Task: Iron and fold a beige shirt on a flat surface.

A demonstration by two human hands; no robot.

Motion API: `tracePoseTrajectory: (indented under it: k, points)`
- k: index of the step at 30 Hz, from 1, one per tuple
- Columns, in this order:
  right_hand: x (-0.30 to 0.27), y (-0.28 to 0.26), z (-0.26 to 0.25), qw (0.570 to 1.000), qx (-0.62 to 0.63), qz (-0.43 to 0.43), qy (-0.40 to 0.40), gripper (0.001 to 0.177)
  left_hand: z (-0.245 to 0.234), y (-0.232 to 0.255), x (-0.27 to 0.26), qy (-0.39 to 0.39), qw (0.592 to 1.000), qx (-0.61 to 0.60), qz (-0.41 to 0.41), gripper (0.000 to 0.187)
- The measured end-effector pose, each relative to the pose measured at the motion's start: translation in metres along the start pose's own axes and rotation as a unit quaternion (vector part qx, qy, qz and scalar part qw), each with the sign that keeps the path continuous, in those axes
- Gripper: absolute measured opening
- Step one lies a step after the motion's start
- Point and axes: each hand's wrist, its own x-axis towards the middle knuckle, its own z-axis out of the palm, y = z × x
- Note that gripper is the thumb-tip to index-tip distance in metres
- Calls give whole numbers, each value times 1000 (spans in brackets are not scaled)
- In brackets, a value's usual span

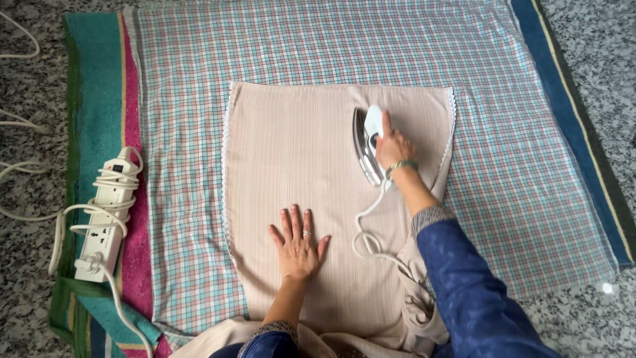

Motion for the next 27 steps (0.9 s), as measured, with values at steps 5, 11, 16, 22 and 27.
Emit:
tracePoseTrajectory:
  k: [5,11,16,22,27]
  points:
    - [70,13,-13,1000,9,13,-13,74,9,-1,2,71,997,-9,12,82]
    - [113,24,-11,999,-4,26,41,76,-4,3,4,-26,1000,17,-4,82]
    - [92,20,-11,997,17,71,23,75,25,-5,5,151,988,-18,28,82]
    - [-11,27,-23,994,31,101,14,77,25,-3,5,155,988,-6,24,81]
    - [-77,48,-16,993,43,110,10,89,3,3,4,-8,998,59,-14,84]
